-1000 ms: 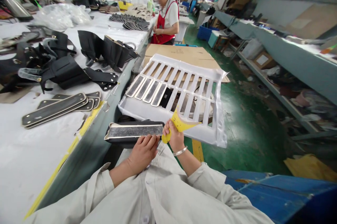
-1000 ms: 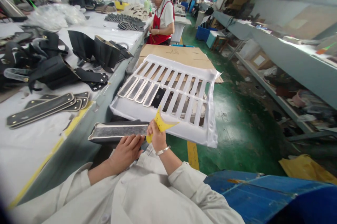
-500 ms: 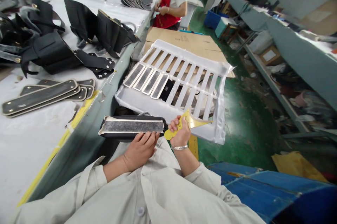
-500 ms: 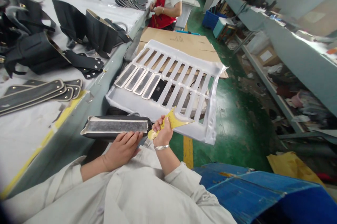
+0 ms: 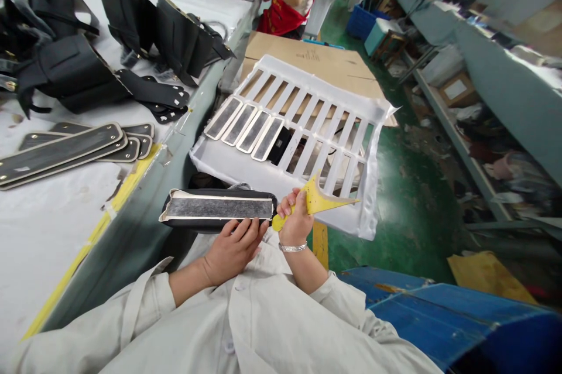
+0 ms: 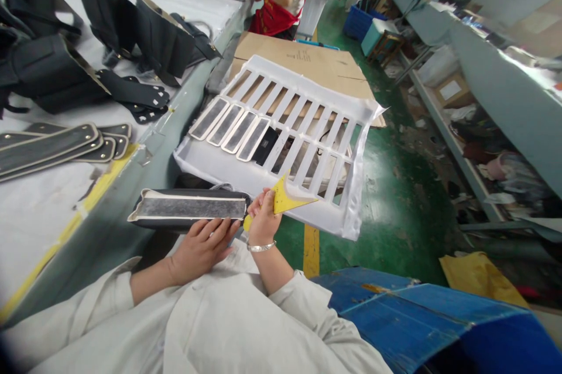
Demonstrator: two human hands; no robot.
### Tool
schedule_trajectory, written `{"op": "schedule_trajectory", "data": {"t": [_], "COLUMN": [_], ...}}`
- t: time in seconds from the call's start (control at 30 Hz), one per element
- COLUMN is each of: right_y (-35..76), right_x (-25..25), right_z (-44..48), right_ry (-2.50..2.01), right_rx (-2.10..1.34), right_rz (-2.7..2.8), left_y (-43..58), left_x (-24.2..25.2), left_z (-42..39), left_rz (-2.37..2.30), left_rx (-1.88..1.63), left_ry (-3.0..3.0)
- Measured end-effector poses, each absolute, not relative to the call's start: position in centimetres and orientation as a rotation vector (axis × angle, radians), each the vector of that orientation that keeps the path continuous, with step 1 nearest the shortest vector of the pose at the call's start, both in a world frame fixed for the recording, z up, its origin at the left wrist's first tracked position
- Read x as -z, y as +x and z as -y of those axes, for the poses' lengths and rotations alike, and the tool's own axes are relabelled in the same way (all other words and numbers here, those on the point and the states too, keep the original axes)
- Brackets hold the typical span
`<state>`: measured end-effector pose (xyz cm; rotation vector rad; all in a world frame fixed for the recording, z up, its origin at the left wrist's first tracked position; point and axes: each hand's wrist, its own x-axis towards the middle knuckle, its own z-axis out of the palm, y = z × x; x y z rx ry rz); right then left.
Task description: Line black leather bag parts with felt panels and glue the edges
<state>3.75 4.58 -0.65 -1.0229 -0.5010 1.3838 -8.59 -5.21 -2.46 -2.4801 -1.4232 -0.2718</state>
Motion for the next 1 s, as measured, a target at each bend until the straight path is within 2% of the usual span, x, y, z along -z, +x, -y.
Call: {"op": "schedule_trajectory", "data": {"t": [0.27, 0.63, 1.0], "right_y": [3.4, 4.5, 4.6], "right_x": [0.3, 0.6, 0.5], "right_z": [-4.5, -2.7, -3.2], "right_ry": [-0.946, -0.877, -0.872], "right_rx": [-1.5, -1.417, -1.475], "right_rz": [0.815, 0.682, 0.75], "left_y": [-8.3, -9.3, -8.4], "left_x": [2.4, 3.0, 1.6], "left_z": [5.1, 5.1, 4.8], "left_rz": [1.417, 1.385, 1.375], "left_rx": [0.23, 0.347, 0.124], "left_ry": [-2.488, -2.537, -2.577]}}
